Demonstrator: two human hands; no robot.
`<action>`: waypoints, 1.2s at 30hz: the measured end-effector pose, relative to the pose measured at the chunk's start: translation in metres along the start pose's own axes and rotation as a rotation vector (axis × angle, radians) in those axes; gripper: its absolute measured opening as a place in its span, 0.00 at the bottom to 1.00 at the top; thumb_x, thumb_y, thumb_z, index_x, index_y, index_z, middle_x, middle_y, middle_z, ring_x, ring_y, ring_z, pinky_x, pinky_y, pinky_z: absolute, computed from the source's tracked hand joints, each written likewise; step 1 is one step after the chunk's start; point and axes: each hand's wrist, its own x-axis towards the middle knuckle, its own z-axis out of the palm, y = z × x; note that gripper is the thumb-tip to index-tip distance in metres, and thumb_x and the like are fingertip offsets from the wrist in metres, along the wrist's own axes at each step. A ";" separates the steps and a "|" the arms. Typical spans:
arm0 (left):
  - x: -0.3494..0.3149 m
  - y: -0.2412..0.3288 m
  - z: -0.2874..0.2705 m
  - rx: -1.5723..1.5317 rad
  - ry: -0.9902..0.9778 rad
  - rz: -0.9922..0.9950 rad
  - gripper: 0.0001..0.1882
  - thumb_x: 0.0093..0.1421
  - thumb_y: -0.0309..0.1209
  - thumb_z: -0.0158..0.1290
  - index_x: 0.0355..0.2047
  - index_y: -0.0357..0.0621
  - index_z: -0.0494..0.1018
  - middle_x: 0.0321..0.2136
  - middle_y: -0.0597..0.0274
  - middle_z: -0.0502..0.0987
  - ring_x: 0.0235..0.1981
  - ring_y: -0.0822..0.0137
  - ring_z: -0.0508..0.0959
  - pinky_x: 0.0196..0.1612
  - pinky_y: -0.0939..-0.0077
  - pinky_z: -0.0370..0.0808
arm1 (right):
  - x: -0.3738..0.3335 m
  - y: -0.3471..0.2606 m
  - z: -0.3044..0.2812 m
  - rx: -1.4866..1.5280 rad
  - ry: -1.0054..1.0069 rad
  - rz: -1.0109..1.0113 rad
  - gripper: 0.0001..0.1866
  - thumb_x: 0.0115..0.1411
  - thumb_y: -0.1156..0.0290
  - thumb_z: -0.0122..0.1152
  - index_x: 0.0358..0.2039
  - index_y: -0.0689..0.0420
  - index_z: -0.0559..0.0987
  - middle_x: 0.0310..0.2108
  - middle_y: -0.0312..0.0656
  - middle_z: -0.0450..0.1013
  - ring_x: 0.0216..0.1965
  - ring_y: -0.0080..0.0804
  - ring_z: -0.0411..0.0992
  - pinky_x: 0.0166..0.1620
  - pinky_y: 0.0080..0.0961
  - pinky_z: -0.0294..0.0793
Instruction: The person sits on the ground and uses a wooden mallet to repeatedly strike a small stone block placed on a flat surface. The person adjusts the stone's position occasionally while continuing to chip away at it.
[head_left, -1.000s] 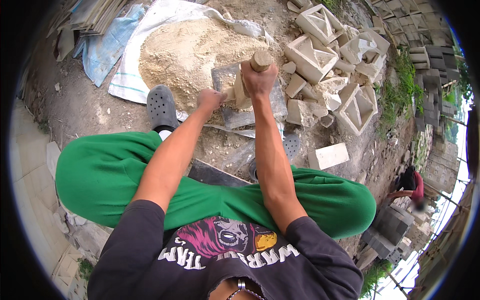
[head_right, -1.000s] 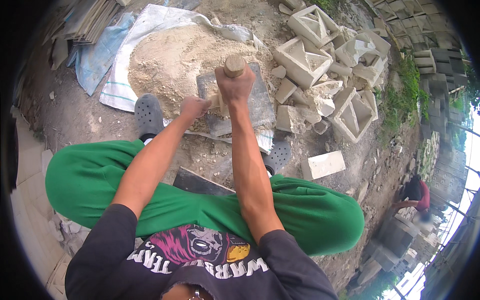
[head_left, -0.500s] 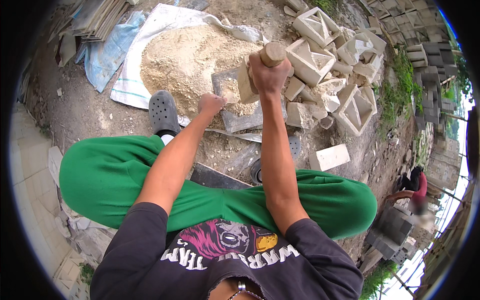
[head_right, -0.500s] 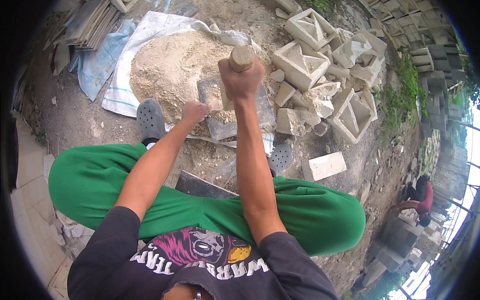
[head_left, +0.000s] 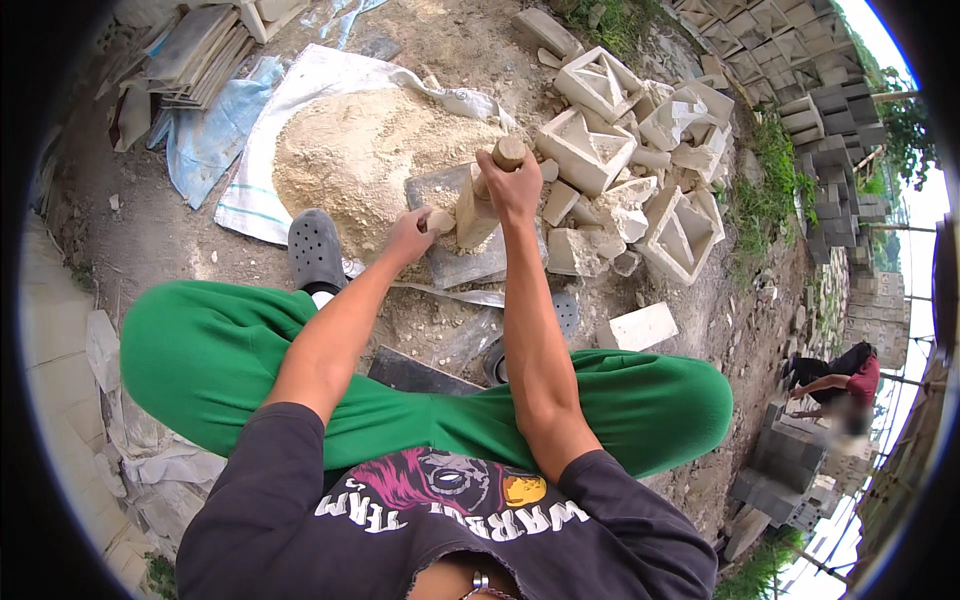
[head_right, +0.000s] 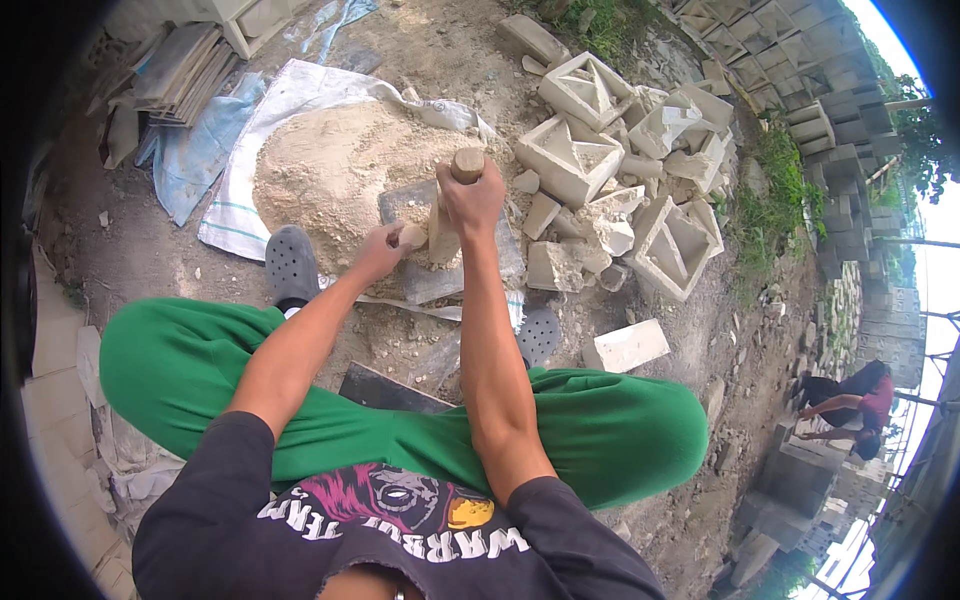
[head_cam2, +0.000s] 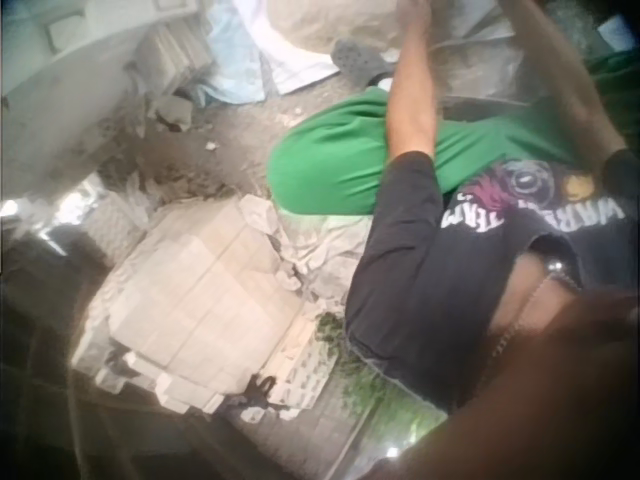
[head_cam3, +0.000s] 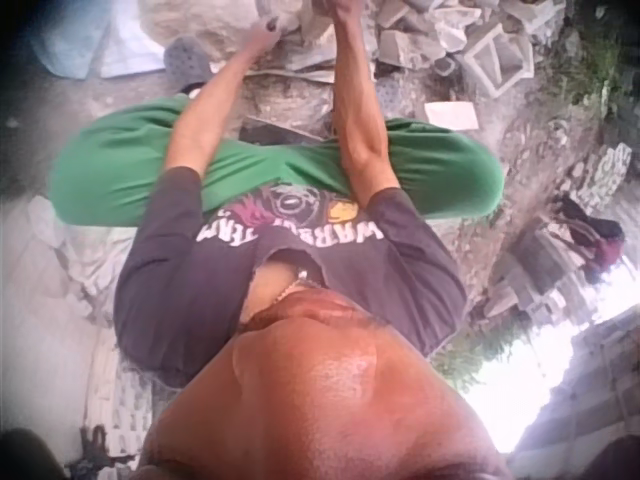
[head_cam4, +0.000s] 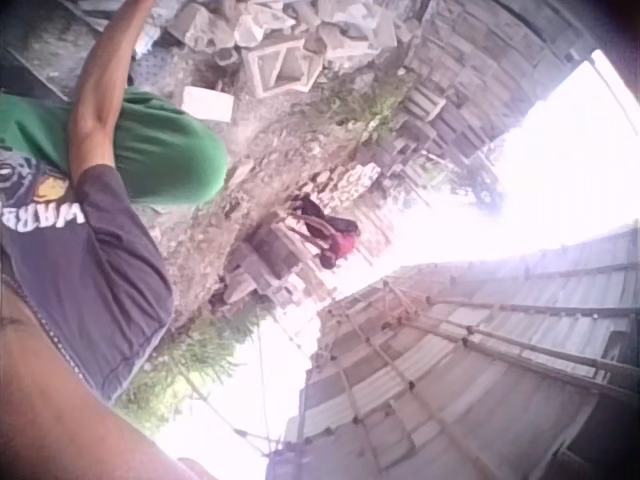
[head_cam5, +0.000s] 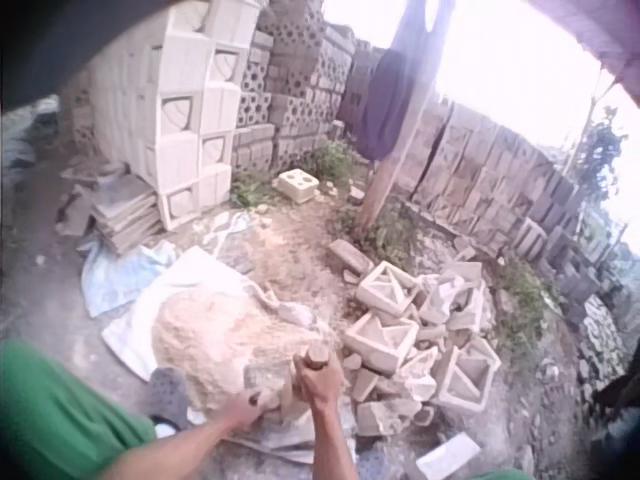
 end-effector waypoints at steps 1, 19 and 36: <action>-0.002 0.005 0.000 0.039 -0.025 0.028 0.26 0.54 0.37 0.66 0.50 0.40 0.75 0.39 0.52 0.78 0.41 0.59 0.78 0.45 0.66 0.75 | 0.002 -0.004 -0.007 -0.112 -0.041 -0.029 0.20 0.46 0.58 0.73 0.31 0.62 0.80 0.27 0.47 0.78 0.30 0.41 0.77 0.39 0.35 0.76; -0.005 -0.006 0.012 -0.057 0.066 -0.096 0.24 0.51 0.38 0.65 0.47 0.46 0.73 0.37 0.56 0.79 0.40 0.55 0.80 0.46 0.62 0.76 | 0.054 -0.053 -0.107 -0.496 -1.120 0.954 0.20 0.56 0.65 0.66 0.46 0.64 0.77 0.39 0.46 0.78 0.28 0.34 0.81 0.27 0.27 0.81; -0.040 -0.037 0.007 -0.322 0.298 -0.310 0.23 0.51 0.36 0.62 0.45 0.40 0.70 0.39 0.52 0.79 0.41 0.56 0.79 0.46 0.62 0.74 | -0.023 -0.036 -0.156 -1.090 -1.133 0.362 0.36 0.48 0.44 0.69 0.45 0.66 0.80 0.36 0.53 0.80 0.39 0.44 0.79 0.44 0.36 0.76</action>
